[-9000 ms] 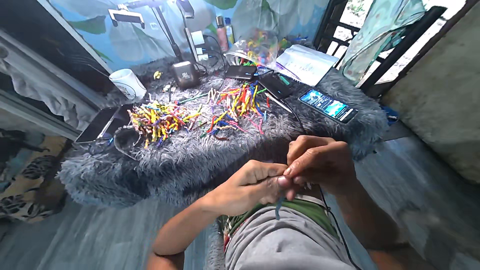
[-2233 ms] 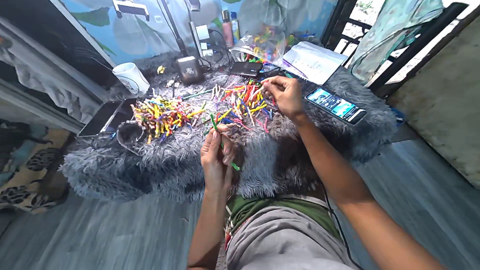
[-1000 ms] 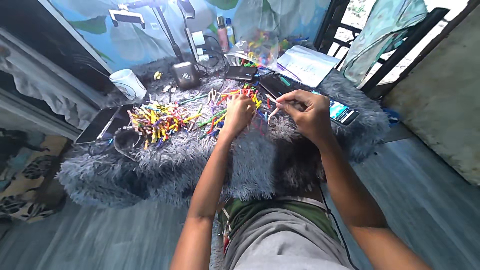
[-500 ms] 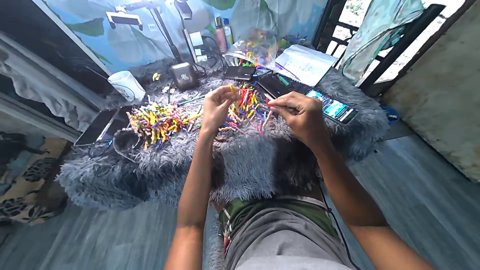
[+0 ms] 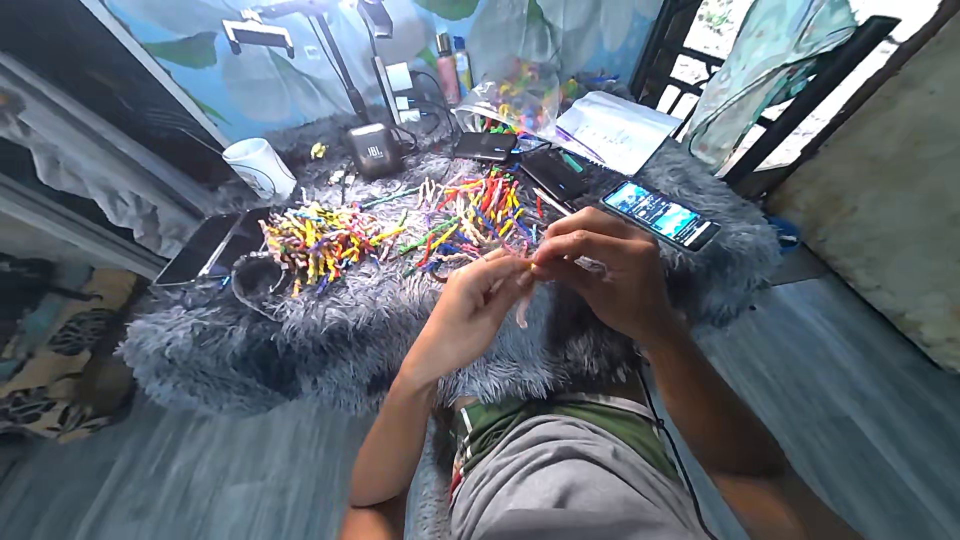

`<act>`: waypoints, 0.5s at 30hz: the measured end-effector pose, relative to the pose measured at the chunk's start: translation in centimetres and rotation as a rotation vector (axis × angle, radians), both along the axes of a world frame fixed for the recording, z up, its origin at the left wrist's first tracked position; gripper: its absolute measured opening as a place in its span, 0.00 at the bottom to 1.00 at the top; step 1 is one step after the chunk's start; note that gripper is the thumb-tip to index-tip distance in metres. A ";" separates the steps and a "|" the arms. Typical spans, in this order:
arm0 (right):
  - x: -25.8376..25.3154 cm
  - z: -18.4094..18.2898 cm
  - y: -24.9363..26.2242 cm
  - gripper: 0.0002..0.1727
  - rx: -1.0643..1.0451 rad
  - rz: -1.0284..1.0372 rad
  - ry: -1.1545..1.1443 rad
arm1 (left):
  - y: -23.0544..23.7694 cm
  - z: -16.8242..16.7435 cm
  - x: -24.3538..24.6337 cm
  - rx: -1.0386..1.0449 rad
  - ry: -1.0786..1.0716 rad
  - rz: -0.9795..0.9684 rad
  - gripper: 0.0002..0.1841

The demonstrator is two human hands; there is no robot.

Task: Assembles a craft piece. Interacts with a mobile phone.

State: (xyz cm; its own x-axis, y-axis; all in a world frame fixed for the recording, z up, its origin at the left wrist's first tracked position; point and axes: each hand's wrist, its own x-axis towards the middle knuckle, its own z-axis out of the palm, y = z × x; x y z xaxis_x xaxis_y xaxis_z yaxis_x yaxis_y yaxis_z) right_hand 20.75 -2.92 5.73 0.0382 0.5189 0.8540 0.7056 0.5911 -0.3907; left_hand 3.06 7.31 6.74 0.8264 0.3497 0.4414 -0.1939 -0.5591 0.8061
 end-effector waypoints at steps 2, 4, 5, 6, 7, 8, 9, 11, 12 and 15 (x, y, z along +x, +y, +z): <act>-0.5 0.0 -0.7 0.06 0.025 0.018 -0.003 | -0.8 0.0 -0.3 -0.029 -0.034 -0.023 0.09; -1.1 -0.2 -1.4 0.06 0.060 -0.008 -0.017 | -1.5 -0.1 -0.6 -0.055 -0.058 -0.040 0.09; -1.4 -0.5 -1.8 0.06 0.085 -0.020 -0.027 | -1.9 -0.2 -0.8 -0.068 -0.065 -0.053 0.09; -1.6 -0.7 -2.1 0.06 0.111 -0.030 -0.041 | -2.2 -0.3 -0.9 -0.076 -0.077 -0.076 0.09; -1.7 -1.0 -2.4 0.05 0.133 -0.034 -0.063 | -2.4 -0.5 -1.0 -0.088 -0.085 -0.108 0.09; -1.7 -1.2 -2.7 0.05 0.152 -0.030 -0.089 | -2.6 -0.6 -1.2 -0.103 -0.092 -0.149 0.09; -1.8 -1.4 -3.0 0.05 0.172 -0.029 -0.125 | -2.7 -0.8 -1.3 -0.128 -0.098 -0.198 0.10; -2.0 -1.8 -3.7 0.05 0.212 -0.061 -0.240 | -2.8 -0.9 -1.8 -0.195 -0.089 -0.316 0.11; -2.2 -1.9 -4.1 0.05 0.227 -0.111 -0.329 | -2.8 -0.9 -2.0 -0.229 -0.083 -0.380 0.12; -2.7 -2.1 -5.2 0.05 0.261 -0.264 -0.550 | -3.0 -1.0 -2.5 -0.234 -0.053 -0.509 0.14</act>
